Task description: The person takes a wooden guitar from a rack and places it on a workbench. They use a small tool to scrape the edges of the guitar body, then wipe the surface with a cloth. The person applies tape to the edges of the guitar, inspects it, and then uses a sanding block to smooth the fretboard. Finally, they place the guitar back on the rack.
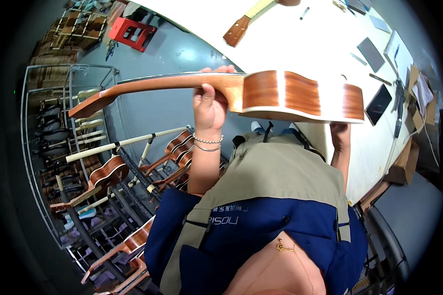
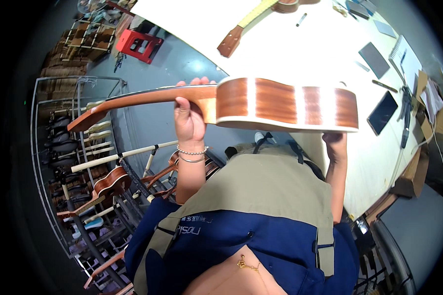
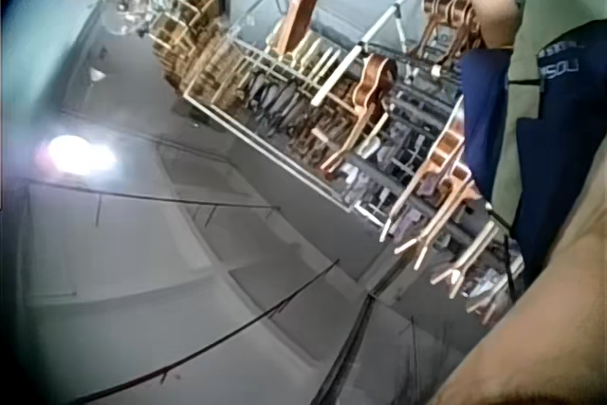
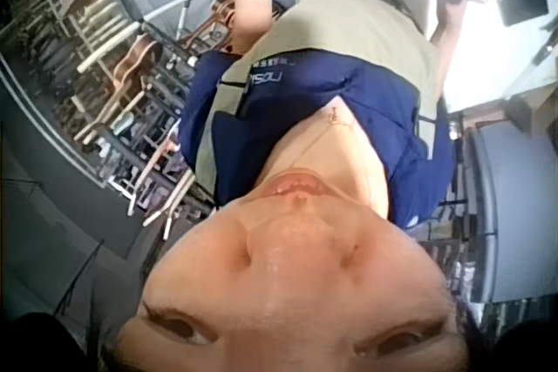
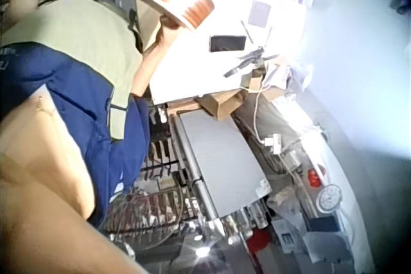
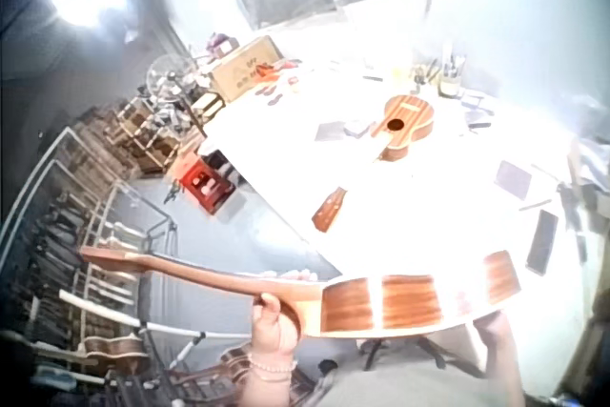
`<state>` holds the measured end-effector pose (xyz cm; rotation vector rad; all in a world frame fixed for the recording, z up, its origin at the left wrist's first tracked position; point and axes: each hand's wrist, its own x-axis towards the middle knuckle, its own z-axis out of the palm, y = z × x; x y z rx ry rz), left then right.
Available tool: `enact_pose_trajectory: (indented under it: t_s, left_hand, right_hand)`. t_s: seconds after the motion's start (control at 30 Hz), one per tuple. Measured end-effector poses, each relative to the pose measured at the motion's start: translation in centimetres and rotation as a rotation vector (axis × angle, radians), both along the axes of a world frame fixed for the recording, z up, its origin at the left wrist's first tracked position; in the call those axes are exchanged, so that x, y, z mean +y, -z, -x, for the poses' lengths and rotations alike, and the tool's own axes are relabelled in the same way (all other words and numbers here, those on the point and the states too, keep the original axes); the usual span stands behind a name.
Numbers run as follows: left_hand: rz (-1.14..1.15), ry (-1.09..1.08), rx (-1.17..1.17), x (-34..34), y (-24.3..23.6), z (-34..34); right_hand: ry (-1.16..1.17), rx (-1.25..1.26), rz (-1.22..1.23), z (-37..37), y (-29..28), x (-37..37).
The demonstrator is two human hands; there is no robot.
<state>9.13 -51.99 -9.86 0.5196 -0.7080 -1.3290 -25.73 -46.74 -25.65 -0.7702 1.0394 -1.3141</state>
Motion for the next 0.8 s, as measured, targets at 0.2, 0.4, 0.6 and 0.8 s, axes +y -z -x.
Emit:
enact_pose_trajectory:
  t_s: [0.2, 0.4, 0.6, 0.8]
  left_hand:
    - [0.047, 0.061, -0.044, 0.0, -0.7, 0.8]
    - [-0.064, -0.027, -0.026, 0.1, -1.0, 0.7]
    - [-0.132, -0.058, 0.007, 0.3, -0.5, 0.5]
    - [-0.12, -0.043, -0.019, 0.5, -0.8, 0.6]
  right_hand:
    - [0.051, -0.142, 0.009, -0.7, -0.8, -0.3]
    - [0.059, -0.011, 0.011, -1.0, -3.7, 0.0]
    - [0.022, 0.06, -0.007, -0.7, -5.6, 0.2]
    - [0.012, 0.066, -0.016, -0.4, -4.6, 0.5]
